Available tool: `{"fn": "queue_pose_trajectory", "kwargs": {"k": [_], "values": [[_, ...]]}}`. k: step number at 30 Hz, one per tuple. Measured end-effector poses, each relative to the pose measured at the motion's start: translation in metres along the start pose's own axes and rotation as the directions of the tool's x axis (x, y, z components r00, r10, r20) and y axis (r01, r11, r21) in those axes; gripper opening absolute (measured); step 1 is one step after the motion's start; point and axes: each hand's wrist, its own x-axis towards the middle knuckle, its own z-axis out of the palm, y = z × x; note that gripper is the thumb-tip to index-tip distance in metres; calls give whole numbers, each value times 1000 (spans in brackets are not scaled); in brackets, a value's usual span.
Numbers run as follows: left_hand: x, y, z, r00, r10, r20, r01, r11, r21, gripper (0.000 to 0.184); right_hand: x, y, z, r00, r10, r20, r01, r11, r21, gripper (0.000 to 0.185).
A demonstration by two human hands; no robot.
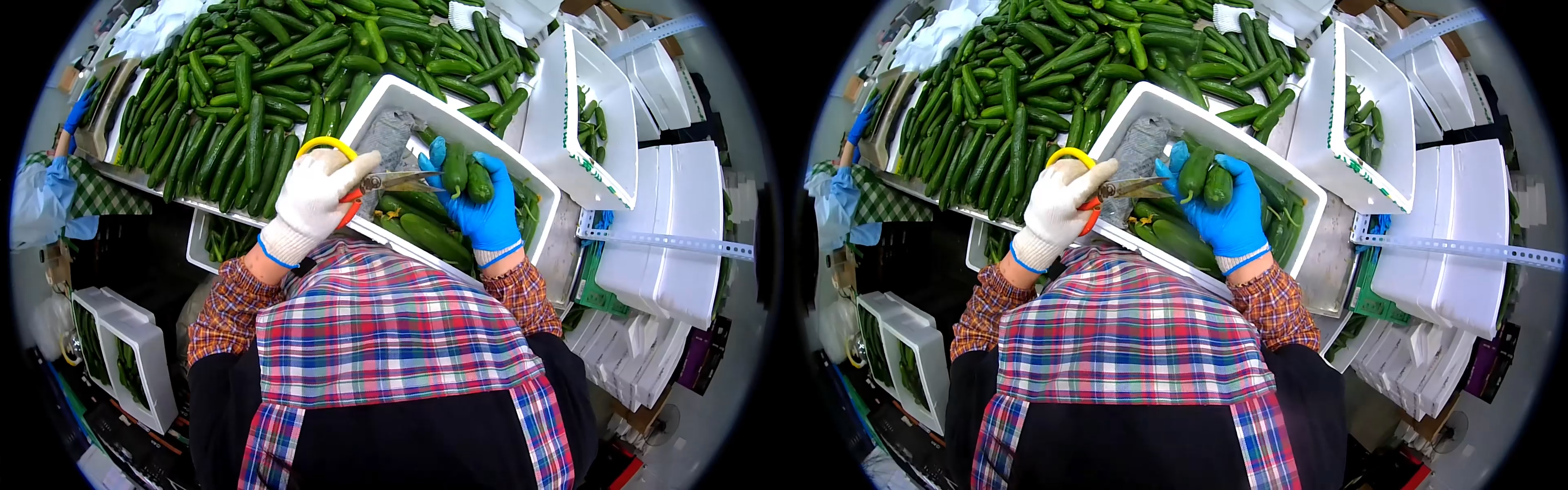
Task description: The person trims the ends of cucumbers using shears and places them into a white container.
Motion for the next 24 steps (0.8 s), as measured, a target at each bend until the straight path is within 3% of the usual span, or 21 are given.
{"fn": "queue_pose_trajectory", "kwargs": {"k": [6,13,16,18,19,21,22,24], "values": [[0,5,7,1000,24,-18,-23,996,81,57,0,9,3,1000,-10,-26,13,993,118,58],[-3,6,7,1000,12,5,-12,994,112,57,-3,13,9,994,-76,-78,80,996,47,53],[-5,8,4,994,-64,85,57,995,82,54,-1,11,7,986,-134,-104,136,991,16,53],[-7,7,3,985,-160,63,165,982,-90,48,-1,5,3,992,-122,-32,122,992,11,50],[-7,6,3,985,-160,63,165,982,-90,48,-1,6,3,992,-122,-32,122,992,11,50],[-7,5,5,943,-332,32,323,888,-328,44,0,6,5,993,-117,-15,117,993,23,50],[-6,6,4,943,-331,32,323,887,-329,44,-2,7,5,993,-118,-15,118,993,23,50],[-3,8,-2,913,-403,60,381,791,-478,45,-8,11,5,962,-203,185,265,861,-434,56]]}}
